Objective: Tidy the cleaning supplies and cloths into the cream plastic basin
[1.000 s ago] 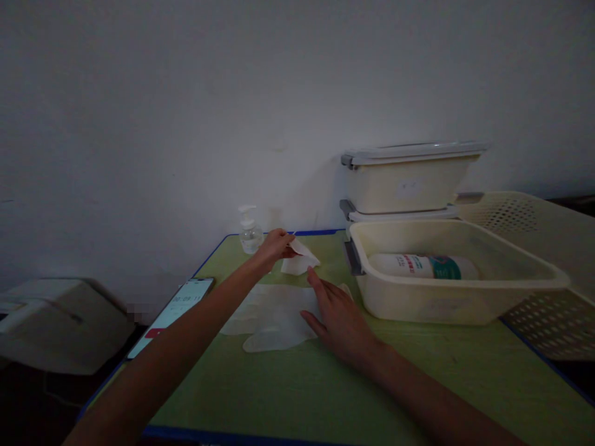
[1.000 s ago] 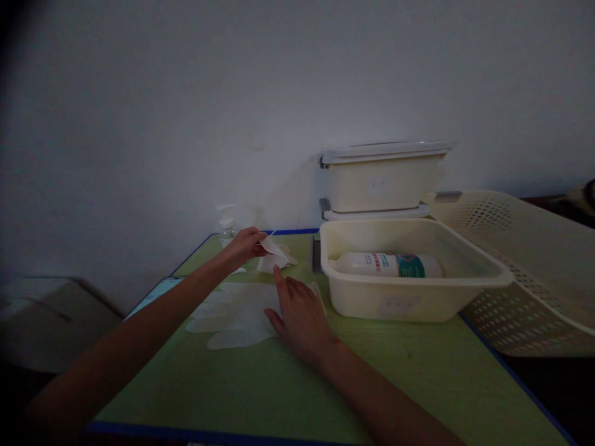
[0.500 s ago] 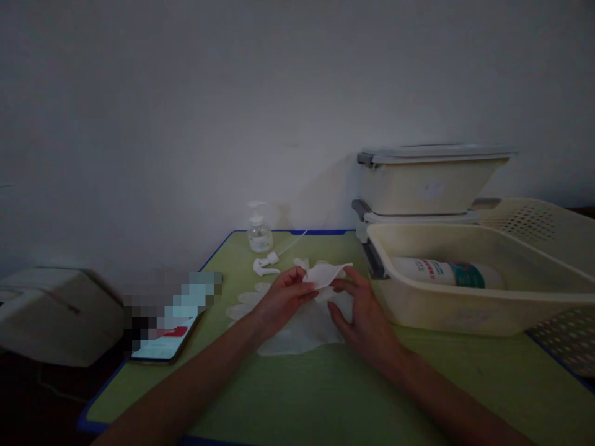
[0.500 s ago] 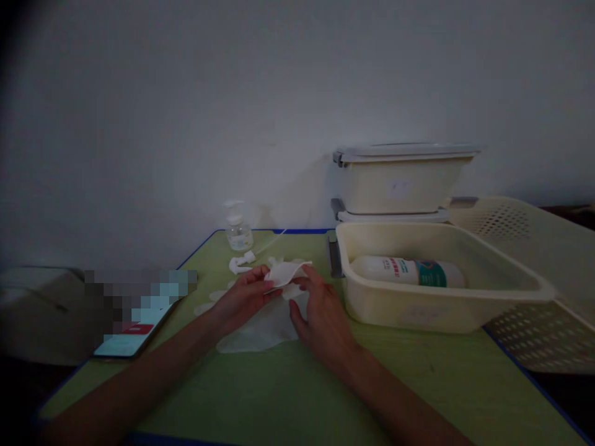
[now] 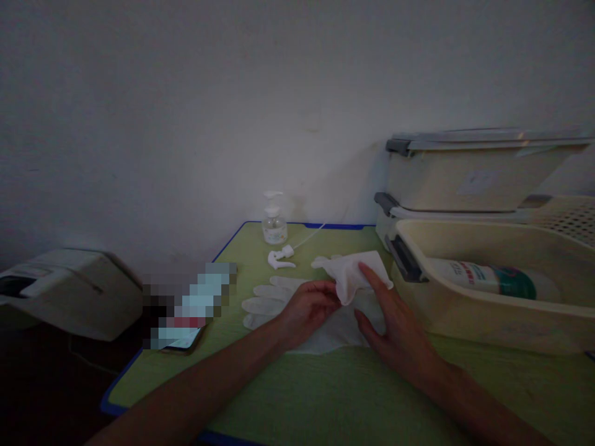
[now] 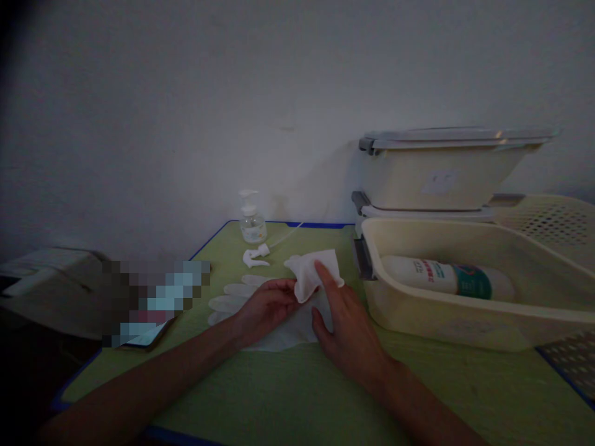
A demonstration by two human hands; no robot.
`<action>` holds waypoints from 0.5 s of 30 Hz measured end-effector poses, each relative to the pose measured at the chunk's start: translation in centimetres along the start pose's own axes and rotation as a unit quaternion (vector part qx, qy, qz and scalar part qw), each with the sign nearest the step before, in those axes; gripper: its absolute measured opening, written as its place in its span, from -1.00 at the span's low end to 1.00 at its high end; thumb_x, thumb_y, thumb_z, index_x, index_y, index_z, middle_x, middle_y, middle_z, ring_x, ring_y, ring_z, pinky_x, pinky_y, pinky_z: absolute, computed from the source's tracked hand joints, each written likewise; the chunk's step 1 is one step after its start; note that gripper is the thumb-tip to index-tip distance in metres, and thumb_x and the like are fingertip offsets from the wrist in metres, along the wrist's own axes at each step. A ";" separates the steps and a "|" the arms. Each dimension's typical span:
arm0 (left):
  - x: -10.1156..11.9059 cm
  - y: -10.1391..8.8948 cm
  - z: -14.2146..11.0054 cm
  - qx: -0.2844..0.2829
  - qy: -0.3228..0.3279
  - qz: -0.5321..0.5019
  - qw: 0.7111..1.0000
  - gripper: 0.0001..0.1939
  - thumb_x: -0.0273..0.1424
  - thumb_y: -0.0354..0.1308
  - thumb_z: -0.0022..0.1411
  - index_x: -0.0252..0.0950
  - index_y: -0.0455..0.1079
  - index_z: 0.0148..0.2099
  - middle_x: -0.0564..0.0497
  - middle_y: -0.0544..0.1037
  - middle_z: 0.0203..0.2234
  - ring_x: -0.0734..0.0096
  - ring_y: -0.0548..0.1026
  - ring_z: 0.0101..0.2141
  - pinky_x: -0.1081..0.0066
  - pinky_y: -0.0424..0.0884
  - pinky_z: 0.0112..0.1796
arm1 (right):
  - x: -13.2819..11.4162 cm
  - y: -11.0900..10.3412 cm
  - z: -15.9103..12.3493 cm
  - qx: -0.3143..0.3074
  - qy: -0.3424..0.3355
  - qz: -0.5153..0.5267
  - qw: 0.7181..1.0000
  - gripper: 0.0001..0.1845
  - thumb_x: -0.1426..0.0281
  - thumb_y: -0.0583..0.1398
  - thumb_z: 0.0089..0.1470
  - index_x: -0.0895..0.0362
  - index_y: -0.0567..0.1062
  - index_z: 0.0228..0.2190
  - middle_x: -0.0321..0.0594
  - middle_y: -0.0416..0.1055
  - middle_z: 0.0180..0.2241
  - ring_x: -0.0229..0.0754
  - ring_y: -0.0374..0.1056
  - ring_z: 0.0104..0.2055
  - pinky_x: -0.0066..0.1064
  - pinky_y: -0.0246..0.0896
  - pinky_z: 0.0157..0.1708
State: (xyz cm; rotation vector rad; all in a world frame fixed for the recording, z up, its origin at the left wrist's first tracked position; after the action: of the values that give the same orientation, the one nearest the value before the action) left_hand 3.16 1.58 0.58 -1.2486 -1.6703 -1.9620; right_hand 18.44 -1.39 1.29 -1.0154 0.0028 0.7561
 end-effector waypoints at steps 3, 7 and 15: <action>-0.4 0.1 0.1 0.002 -0.016 -0.001 1.000 -0.63 -0.73 0.13 -0.28 -0.37 0.47 -0.34 -0.01 0.53 -0.38 0.44 0.46 -0.30 0.43 0.25 -0.12 | -0.5 -0.4 -0.4 0.004 -0.027 0.040 0.999 -0.28 0.40 0.01 0.06 0.12 -0.18 0.20 -0.02 0.27 0.04 -0.03 0.27 0.01 -0.18 0.27 -0.10; -0.6 0.1 0.2 0.001 -0.028 0.004 1.000 -0.73 -0.57 0.20 -0.11 -0.33 0.46 -0.26 -0.01 0.55 -0.43 0.35 0.49 -0.36 0.34 0.33 -0.20 | -1.1 -1.1 -0.8 0.009 -0.053 0.112 0.992 -0.31 0.39 0.07 0.05 0.09 -0.06 0.19 -0.03 0.25 0.06 -0.05 0.25 0.04 -0.20 0.23 -0.05; 0.9 -0.3 0.4 0.044 0.028 -0.039 0.998 -0.74 -0.64 0.10 -0.01 -0.37 0.38 -0.21 -0.03 0.53 -0.33 0.41 0.49 -0.32 0.40 0.38 -0.18 | -0.7 -1.3 -0.1 0.046 0.078 0.409 0.908 -0.68 0.30 0.24 -0.08 0.02 0.43 -0.20 -0.20 0.45 -0.27 -0.22 0.42 -0.34 -0.45 0.37 -0.41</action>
State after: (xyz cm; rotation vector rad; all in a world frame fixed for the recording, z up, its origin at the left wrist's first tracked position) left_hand 2.59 2.36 1.08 -1.1042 -1.7820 -1.9247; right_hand 18.68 -2.30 2.45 -0.9709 0.6337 1.4165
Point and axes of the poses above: each hand's wrist, its own z-axis towards the middle knuckle, its own y-axis out of the palm, x = y × z, the point moved 1 cm from there along z, towards the middle knuckle
